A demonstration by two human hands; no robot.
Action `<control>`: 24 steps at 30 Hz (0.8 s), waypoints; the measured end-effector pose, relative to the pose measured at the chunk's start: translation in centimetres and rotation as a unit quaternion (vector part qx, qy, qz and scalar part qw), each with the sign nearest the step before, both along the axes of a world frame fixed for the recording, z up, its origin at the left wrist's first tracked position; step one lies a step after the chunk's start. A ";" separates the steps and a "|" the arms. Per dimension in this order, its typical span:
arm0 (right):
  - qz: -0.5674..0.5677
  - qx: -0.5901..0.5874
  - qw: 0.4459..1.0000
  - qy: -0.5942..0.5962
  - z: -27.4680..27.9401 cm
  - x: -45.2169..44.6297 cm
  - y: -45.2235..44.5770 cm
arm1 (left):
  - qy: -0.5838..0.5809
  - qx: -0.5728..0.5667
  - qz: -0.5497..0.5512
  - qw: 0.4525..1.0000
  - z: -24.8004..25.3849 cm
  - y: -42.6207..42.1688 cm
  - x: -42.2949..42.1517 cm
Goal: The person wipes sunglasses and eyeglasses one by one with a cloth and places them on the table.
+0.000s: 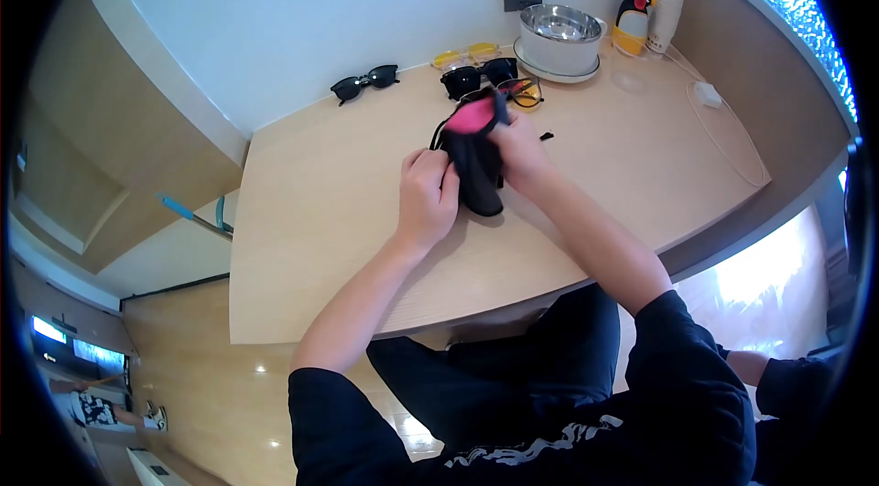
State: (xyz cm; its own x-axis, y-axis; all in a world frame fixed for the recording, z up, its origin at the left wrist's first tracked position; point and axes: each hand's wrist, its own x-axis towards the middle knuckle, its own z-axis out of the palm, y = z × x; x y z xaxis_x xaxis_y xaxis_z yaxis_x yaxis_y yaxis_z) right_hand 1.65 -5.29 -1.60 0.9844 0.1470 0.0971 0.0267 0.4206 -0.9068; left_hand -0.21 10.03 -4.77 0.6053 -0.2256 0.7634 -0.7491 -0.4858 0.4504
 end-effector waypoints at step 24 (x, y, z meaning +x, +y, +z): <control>0.023 -0.084 0.991 -0.097 -2.1 -0.3 1.6 | 0.011 -0.067 0.048 0.997 0.7 1.0 0.4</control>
